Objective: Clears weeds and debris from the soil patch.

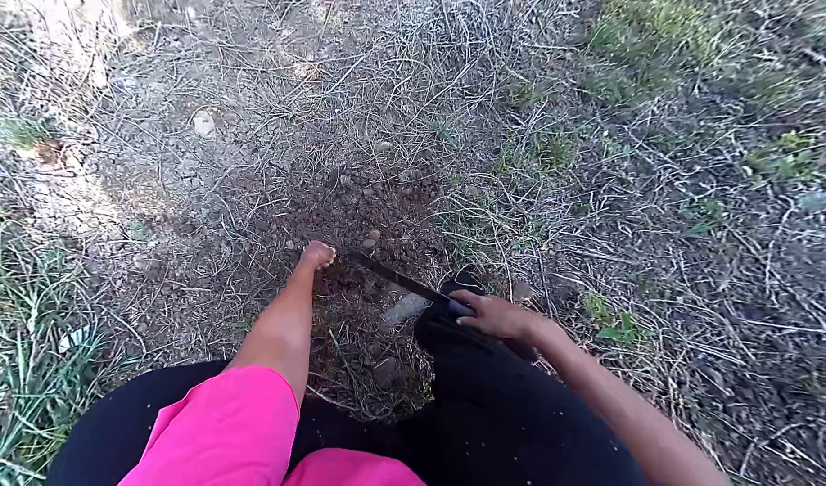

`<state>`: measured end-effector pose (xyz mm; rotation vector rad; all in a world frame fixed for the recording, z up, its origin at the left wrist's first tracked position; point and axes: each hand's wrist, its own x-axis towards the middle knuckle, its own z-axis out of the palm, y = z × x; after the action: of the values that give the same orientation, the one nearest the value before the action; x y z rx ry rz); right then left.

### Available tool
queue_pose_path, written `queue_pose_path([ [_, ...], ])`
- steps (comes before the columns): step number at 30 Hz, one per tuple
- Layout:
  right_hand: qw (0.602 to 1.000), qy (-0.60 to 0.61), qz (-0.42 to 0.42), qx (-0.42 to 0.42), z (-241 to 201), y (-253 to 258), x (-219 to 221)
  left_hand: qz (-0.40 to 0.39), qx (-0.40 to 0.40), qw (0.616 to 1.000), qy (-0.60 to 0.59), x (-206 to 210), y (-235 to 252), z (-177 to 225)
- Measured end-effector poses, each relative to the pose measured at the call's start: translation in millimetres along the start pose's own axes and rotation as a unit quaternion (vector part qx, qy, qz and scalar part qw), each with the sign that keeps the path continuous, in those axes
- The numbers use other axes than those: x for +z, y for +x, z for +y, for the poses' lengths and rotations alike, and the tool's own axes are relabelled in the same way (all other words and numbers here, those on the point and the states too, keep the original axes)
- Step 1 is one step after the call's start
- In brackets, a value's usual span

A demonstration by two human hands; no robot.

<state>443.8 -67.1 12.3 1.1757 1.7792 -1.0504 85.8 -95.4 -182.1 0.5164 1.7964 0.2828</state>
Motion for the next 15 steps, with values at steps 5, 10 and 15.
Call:
queue_pose_path([
  [5, 0.948, 0.304, 0.061, -0.073, 26, -65, -6, 0.061, 0.088, 0.976, -0.187, -50, -40, 64],
  [10, 0.879, 0.418, 0.213, -0.089, 39, -153, 7, 0.280, 0.228, 0.794, -0.488, -120, -77, 95],
  [15, 0.859, 0.408, 0.301, -0.068, 49, -256, 26, 0.379, 0.308, 0.555, -0.673, -179, -140, 116],
])
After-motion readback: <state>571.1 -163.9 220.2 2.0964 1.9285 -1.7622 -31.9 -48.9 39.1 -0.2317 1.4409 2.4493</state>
